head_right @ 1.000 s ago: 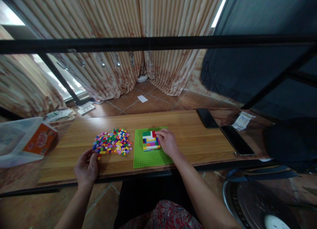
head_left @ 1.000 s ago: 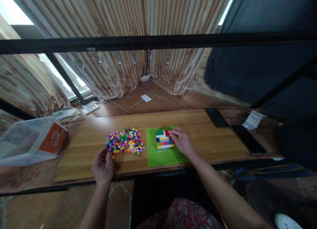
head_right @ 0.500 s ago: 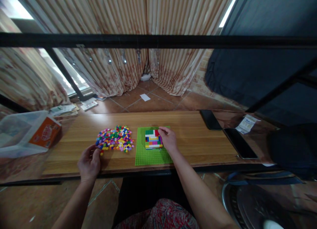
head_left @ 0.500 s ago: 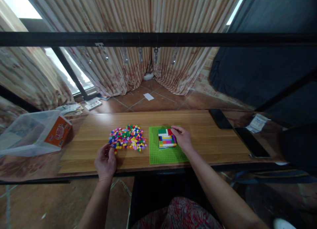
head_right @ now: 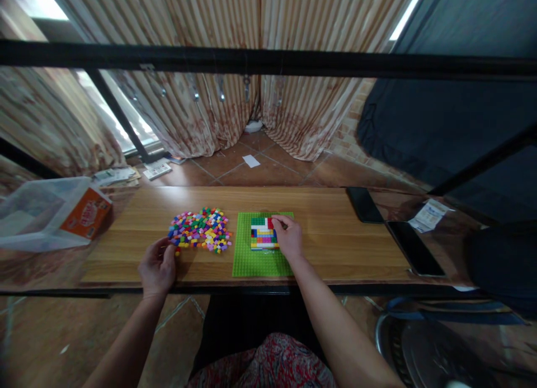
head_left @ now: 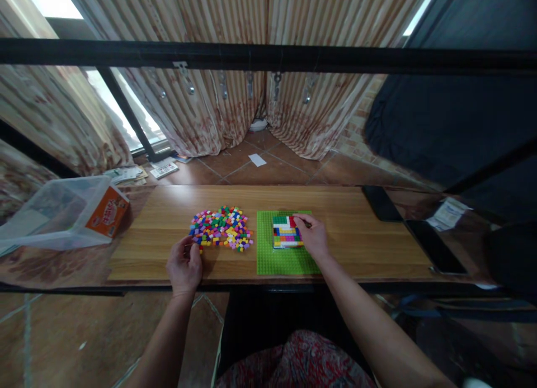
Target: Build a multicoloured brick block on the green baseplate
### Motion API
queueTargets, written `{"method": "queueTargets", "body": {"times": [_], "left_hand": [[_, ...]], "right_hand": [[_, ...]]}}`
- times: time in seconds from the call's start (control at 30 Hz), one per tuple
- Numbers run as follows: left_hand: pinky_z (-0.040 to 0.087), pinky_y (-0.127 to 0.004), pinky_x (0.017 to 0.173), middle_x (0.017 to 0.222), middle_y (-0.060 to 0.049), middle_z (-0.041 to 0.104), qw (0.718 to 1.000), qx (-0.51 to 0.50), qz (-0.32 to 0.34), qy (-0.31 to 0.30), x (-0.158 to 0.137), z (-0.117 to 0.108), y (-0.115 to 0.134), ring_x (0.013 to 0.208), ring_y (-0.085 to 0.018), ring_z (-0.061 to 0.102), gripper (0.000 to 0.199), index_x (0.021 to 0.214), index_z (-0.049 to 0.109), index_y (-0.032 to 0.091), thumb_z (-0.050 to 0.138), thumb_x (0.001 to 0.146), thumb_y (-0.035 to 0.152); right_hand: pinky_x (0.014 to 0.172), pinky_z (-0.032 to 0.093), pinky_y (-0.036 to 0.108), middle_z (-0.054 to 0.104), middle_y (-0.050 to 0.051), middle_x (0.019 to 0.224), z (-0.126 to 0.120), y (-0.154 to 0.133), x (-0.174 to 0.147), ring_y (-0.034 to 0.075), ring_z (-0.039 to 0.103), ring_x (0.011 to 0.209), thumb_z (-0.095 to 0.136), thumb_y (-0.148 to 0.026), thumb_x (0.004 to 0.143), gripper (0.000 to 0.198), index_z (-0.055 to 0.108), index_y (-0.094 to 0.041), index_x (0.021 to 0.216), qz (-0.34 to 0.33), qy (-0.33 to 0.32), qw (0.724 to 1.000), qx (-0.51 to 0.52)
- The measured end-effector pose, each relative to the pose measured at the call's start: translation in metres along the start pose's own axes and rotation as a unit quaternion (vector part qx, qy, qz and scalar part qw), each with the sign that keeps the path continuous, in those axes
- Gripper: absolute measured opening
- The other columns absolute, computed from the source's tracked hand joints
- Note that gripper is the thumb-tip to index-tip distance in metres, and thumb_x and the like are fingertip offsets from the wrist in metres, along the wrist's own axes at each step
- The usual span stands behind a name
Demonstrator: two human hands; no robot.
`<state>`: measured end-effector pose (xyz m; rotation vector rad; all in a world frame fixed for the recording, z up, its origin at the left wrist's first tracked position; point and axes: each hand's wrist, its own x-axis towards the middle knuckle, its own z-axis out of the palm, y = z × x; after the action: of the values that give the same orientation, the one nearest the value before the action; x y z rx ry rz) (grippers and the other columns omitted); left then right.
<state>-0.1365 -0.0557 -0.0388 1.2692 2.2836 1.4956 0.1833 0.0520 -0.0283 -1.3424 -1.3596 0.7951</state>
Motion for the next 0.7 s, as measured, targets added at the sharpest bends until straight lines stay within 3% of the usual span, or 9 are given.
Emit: {"method": "queueTargets", "body": {"times": [0.2, 0.37, 0.5, 0.6, 0.7], "left_hand": [[0.053, -0.033, 0.079, 0.094, -0.007, 0.067, 1.000, -0.004, 0.015, -0.006, 0.000, 0.000, -0.003, 0.079, -0.018, 0.065, 0.033, 0.103, 0.065, 0.017, 0.054, 0.081, 0.039], [0.052, -0.033, 0.080, 0.094, -0.007, 0.068, 0.999, -0.018, 0.027, -0.004, 0.000, 0.002, -0.007, 0.081, -0.018, 0.065, 0.033, 0.103, 0.065, 0.016, 0.054, 0.081, 0.037], [0.052, -0.034, 0.082, 0.095, -0.007, 0.068, 0.999, -0.025, 0.024, -0.002, -0.001, 0.003, -0.008, 0.085, -0.019, 0.065, 0.032, 0.103, 0.065, 0.017, 0.053, 0.083, 0.037], [0.051, -0.036, 0.086, 0.097, -0.009, 0.067, 0.999, -0.030, 0.033, 0.001, -0.003, 0.003, -0.006, 0.091, -0.021, 0.065, 0.029, 0.102, 0.065, 0.017, 0.051, 0.084, 0.034], [0.051, -0.037, 0.088, 0.096, -0.009, 0.067, 0.999, -0.029, 0.038, 0.008, -0.004, 0.002, -0.004, 0.093, -0.021, 0.064, 0.025, 0.100, 0.065, 0.017, 0.050, 0.085, 0.030]], "right_hand": [[0.074, 0.051, 0.035, 0.073, 0.008, 0.092, -0.002, 0.000, -0.003, 0.020, 0.065, 0.080, 0.062, -0.051, 0.076, 0.038, 0.073, -0.018, 0.090, 0.048, -0.012, 0.998, 0.044], [0.073, 0.051, 0.034, 0.073, 0.010, 0.094, -0.012, -0.004, -0.006, 0.021, 0.066, 0.084, 0.054, -0.060, 0.079, 0.048, 0.070, -0.016, 0.091, 0.071, 0.080, 0.991, 0.079], [0.073, 0.050, 0.033, 0.073, 0.008, 0.092, -0.014, -0.030, -0.015, 0.020, 0.065, 0.084, 0.054, -0.053, 0.083, 0.039, 0.070, -0.018, 0.092, 0.031, 0.103, 0.993, 0.056], [0.076, 0.051, 0.034, 0.072, 0.006, 0.091, -0.003, -0.056, -0.031, 0.020, 0.065, 0.083, 0.056, -0.046, 0.085, 0.031, 0.071, -0.020, 0.091, -0.028, 0.061, 0.997, 0.030], [0.075, 0.050, 0.034, 0.071, 0.006, 0.091, 0.021, -0.072, -0.050, 0.020, 0.064, 0.084, 0.057, -0.041, 0.086, 0.024, 0.071, -0.023, 0.089, -0.097, -0.035, 0.995, -0.005]]}}
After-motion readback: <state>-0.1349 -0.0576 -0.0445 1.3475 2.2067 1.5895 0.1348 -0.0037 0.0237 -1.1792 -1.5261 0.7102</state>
